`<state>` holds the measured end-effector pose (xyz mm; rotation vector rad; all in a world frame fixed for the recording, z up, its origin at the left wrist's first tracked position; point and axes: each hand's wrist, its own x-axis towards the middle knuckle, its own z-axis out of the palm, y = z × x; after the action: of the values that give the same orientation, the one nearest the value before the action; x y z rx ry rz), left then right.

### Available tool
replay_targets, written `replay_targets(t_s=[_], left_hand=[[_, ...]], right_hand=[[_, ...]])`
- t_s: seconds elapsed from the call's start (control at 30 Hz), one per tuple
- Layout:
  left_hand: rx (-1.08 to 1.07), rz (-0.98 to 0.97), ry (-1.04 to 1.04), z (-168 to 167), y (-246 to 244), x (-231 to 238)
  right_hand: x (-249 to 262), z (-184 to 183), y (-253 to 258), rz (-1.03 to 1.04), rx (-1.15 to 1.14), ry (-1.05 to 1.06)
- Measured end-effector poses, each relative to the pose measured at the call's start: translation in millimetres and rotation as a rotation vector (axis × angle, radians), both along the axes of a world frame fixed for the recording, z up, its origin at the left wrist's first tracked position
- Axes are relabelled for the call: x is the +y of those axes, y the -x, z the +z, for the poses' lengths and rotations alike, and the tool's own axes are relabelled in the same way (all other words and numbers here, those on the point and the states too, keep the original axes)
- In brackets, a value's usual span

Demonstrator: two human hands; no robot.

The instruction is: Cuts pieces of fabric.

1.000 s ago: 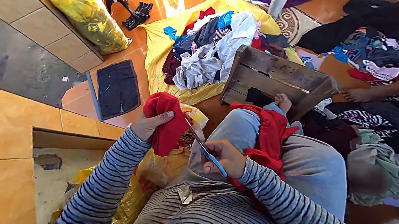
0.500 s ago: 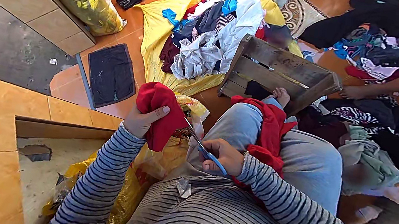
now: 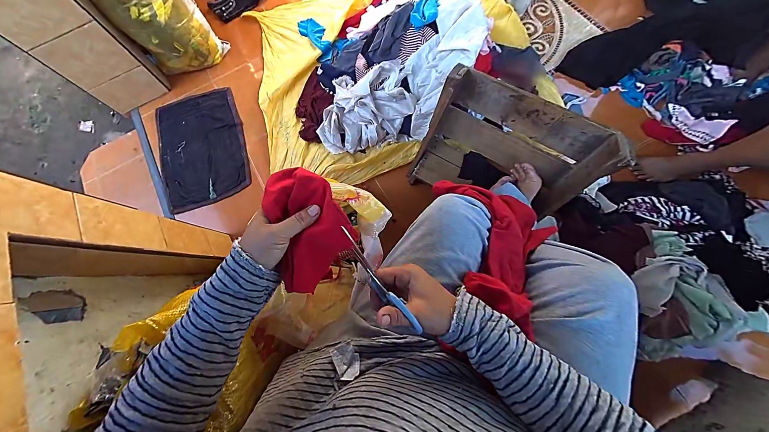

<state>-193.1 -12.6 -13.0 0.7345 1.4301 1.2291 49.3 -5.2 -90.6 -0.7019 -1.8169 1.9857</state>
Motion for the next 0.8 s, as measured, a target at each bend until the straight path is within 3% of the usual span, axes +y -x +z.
replay_targets(t_s=[0.17,0.33,0.8], left_hand=[[0.060,-0.023,-0.017,5,-3,-1],[-0.154,-0.089,-0.238,-6,4,-3],[-0.090,-0.227,-0.278,-8,7,0]], right_hand=[[0,2,-3,-0.043,-0.044,0.021],[-1,1,-2,-0.101,-0.096,0.133],[-3,0,-3,-0.122,-0.075,0.186]])
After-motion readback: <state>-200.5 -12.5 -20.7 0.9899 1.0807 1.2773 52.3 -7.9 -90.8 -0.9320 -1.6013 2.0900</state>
